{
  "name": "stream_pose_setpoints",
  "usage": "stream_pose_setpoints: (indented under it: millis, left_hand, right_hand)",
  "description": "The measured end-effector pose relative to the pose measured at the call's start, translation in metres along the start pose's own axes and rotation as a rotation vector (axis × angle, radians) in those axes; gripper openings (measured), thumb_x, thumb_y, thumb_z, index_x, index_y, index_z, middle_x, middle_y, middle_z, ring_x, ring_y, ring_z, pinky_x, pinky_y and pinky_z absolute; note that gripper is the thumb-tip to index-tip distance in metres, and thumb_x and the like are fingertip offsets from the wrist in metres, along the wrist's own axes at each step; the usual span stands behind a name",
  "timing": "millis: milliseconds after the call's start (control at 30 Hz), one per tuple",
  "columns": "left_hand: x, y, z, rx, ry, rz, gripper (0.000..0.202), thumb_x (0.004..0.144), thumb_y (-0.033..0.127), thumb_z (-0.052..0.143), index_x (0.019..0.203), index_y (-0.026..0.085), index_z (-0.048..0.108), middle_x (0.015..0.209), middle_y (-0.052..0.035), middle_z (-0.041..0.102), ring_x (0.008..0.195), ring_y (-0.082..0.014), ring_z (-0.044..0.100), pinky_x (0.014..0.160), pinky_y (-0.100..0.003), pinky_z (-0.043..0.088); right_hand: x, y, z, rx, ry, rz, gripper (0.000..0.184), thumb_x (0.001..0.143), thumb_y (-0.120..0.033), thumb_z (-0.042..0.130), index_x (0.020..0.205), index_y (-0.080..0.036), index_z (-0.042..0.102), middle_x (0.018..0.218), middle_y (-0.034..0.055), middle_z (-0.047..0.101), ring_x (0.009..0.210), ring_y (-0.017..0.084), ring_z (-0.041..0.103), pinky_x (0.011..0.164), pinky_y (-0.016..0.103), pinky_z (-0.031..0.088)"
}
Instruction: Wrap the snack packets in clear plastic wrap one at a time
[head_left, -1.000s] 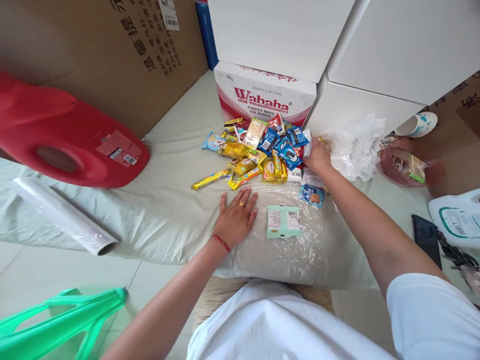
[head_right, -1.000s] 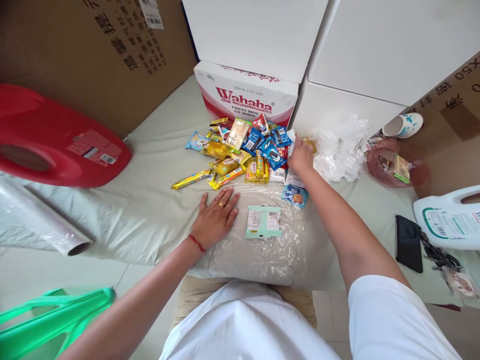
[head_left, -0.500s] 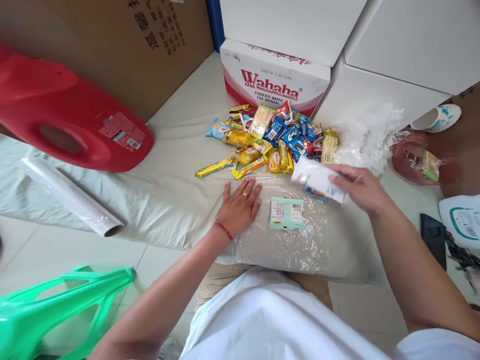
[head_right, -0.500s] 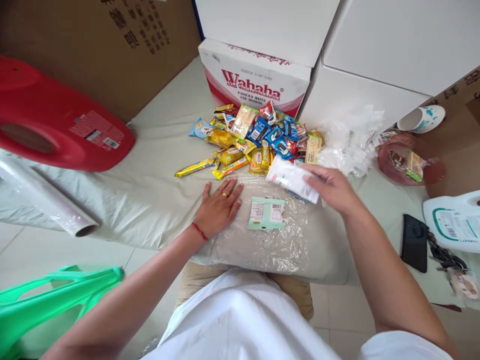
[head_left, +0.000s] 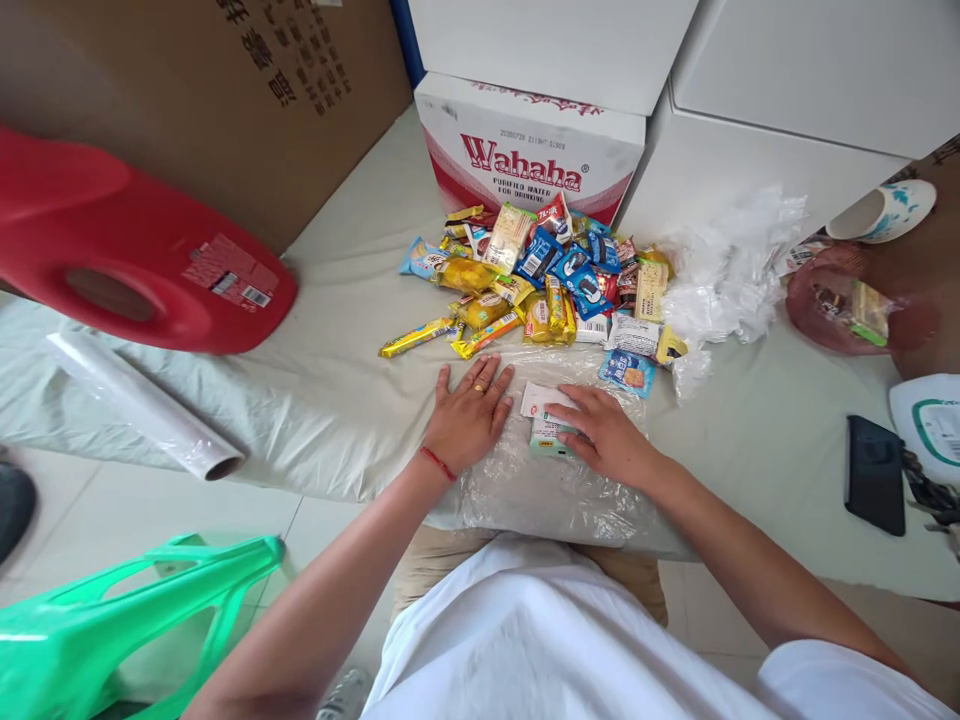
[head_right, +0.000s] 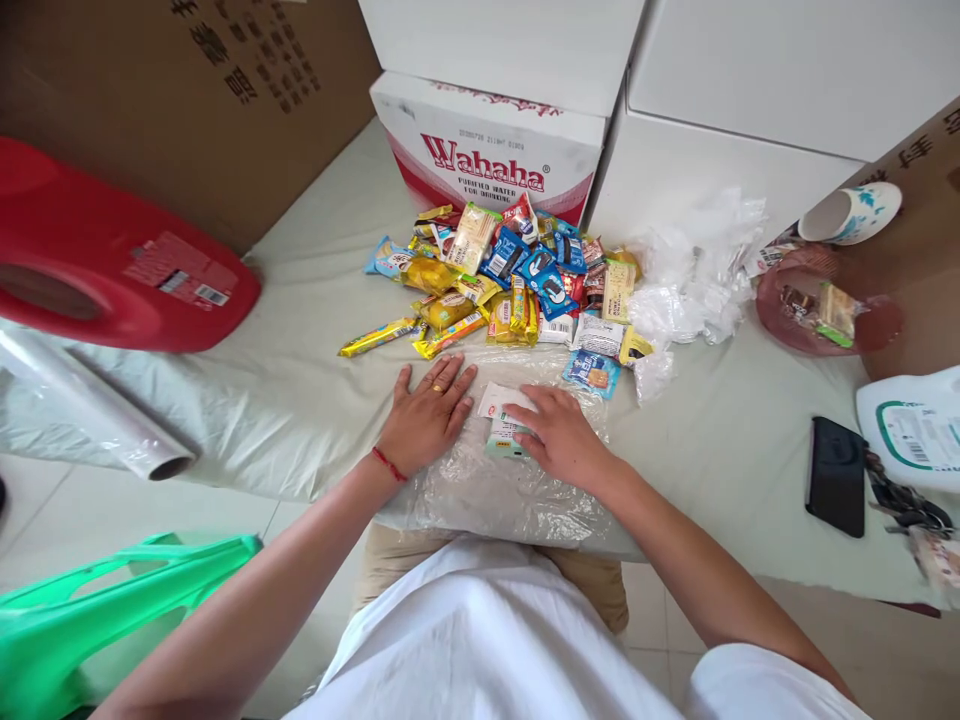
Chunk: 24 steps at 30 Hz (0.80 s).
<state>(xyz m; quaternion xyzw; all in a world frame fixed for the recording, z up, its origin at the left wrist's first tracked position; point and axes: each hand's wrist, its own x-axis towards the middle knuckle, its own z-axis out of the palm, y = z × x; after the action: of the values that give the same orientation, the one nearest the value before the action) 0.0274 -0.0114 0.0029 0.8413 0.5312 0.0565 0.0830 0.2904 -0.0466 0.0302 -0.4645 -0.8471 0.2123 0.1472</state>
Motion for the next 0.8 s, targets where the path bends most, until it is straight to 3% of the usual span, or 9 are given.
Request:
stream_pose_setpoints:
  millis: [167, 300, 433, 667, 800]
  left_hand:
    - [0.001, 0.000, 0.000, 0.006, -0.014, 0.004, 0.057, 0.109, 0.043, 0.024, 0.163, 0.029, 0.036, 0.172, -0.0077, 0.029, 0.159, -0.0278, 0.030, 0.127, -0.069, 0.012]
    - [0.000, 0.000, -0.001, 0.003, -0.016, 0.001, 0.058, 0.109, 0.043, 0.024, 0.163, 0.028, 0.037, 0.172, -0.0079, 0.030, 0.159, -0.0279, 0.030, 0.127, -0.069, 0.013]
    - [0.000, 0.000, -0.001, -0.004, -0.010, 0.004, 0.058, 0.109, 0.043, 0.024, 0.162, 0.027, 0.038, 0.172, -0.0081, 0.030, 0.159, -0.0277, 0.030, 0.128, -0.068, 0.012]
    - [0.000, -0.004, -0.001, -0.035, -0.008, 0.007, 0.058, 0.109, 0.043, 0.022, 0.162, 0.027, 0.037, 0.172, -0.0094, 0.029, 0.159, -0.0275, 0.030, 0.127, -0.067, 0.012]
    - [0.000, -0.008, -0.003, -0.083, -0.012, 0.001, 0.060, 0.109, 0.045, 0.020, 0.163, 0.025, 0.035, 0.173, -0.0117, 0.028, 0.159, -0.0281, 0.031, 0.126, -0.066, 0.016]
  right_hand:
    - [0.008, 0.005, 0.009, 0.044, 0.010, 0.080, 0.047, 0.100, -0.033, 0.059, 0.145, -0.023, 0.060, 0.142, 0.0142, 0.063, 0.128, 0.033, 0.054, 0.111, 0.055, 0.043]
    - [0.013, -0.001, -0.005, 0.048, 0.027, 0.059, 0.041, 0.096, -0.027, 0.061, 0.137, -0.022, 0.064, 0.135, 0.0136, 0.065, 0.122, 0.032, 0.055, 0.107, 0.053, 0.045]
    - [0.001, -0.012, -0.014, 0.060, 0.091, -0.033, 0.036, 0.099, -0.029, 0.061, 0.134, -0.024, 0.064, 0.137, 0.0131, 0.062, 0.125, 0.030, 0.054, 0.109, 0.050, 0.044]
    - [-0.016, 0.000, 0.007, 0.038, 0.042, -0.034, 0.031, 0.097, -0.028, 0.065, 0.128, -0.025, 0.067, 0.138, 0.0129, 0.062, 0.134, 0.032, 0.051, 0.116, 0.061, 0.036]
    - [-0.013, 0.006, 0.005, 0.058, 0.042, -0.071, 0.028, 0.097, -0.030, 0.067, 0.124, -0.027, 0.069, 0.137, 0.0103, 0.064, 0.141, 0.032, 0.047, 0.120, 0.063, 0.030]
